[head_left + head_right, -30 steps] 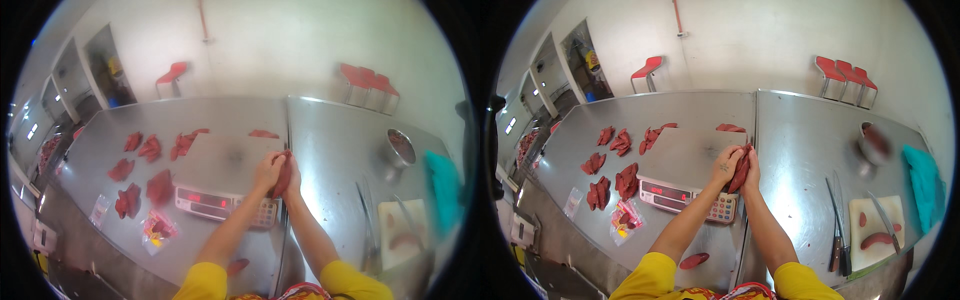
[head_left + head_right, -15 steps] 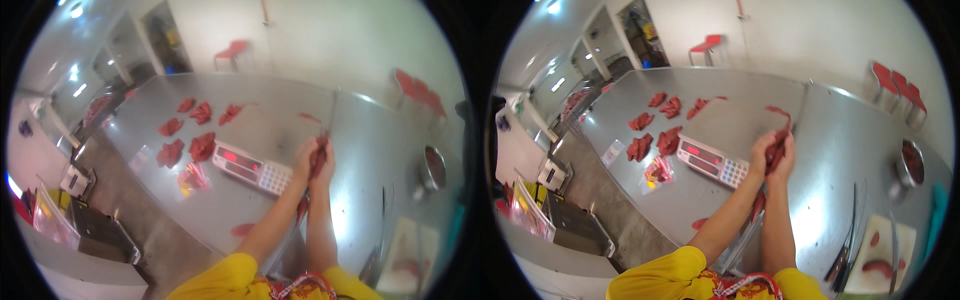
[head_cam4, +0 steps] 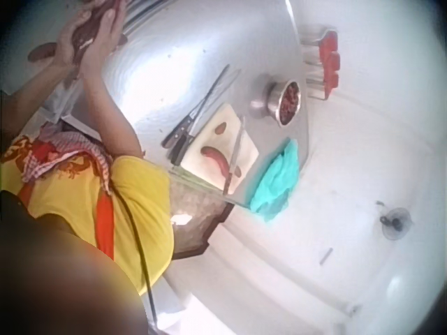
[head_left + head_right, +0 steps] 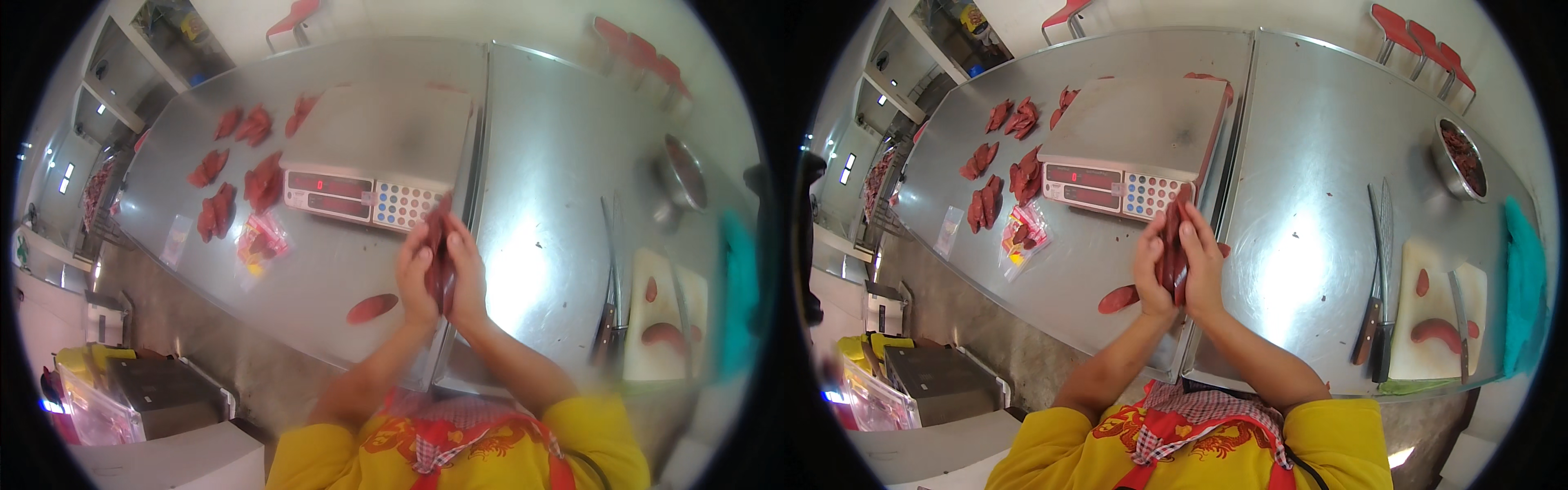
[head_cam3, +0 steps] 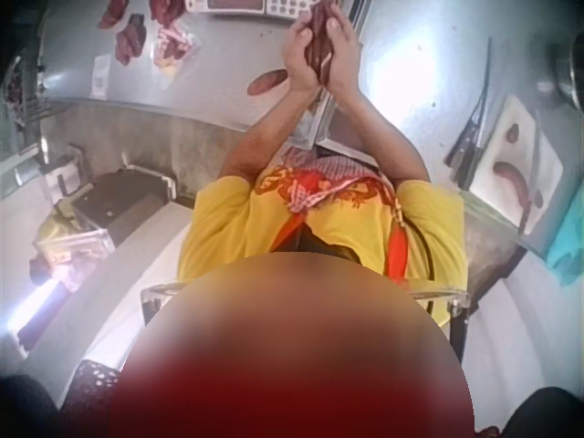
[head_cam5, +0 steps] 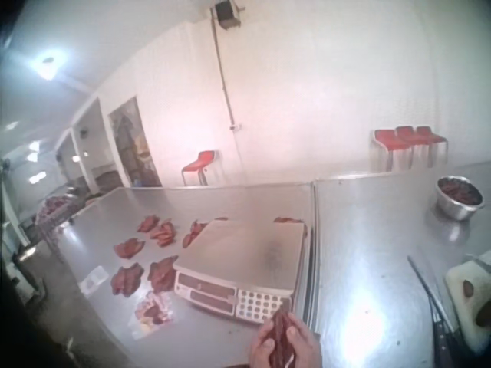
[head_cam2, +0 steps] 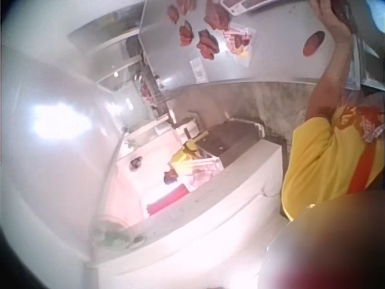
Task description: The person slices long red sausages into smaller pieces on a white cutting board using a knife. The cut pieces are placed on a digital scale, then moved to a metal bowl. The person also wipes the cutting board with a green cloth during the process.
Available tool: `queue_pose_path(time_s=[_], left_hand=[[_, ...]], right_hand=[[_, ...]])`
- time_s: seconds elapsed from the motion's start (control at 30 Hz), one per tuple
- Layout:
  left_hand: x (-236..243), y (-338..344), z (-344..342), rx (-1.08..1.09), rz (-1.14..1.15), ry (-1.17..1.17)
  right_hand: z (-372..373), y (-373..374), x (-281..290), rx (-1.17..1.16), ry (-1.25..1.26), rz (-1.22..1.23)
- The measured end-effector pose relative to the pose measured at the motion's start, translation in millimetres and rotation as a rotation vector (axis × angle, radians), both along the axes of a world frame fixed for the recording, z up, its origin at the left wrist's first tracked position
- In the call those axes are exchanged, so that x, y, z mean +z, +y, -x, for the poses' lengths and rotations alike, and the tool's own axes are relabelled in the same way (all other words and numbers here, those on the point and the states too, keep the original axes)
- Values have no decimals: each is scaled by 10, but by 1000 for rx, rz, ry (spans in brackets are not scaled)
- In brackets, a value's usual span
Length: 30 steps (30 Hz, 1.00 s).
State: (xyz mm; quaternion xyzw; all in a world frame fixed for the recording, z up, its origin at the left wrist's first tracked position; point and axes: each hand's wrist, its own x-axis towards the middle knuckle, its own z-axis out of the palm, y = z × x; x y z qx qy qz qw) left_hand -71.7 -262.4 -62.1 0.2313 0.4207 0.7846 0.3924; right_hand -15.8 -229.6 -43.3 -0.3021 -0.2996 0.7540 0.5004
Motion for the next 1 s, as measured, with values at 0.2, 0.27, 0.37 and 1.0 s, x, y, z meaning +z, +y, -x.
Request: queue_pose_path(time_s=[0.2,0.27,0.37,1.0], left_hand=[[-591,-175,-171,-2,-111,-52],[-662,-194,-228,5,-176,-100],[-758,-142,-272,54,-152,-59],[-1031,-131,-182,203,-255,18]], right_hand=[[-232,-203,-367,20,-328,-253],[-273,-210,-416,6,-401,-387],[-278,-143,-507,32,-539,-469],[-48,64,-908,49,-510,-788]])
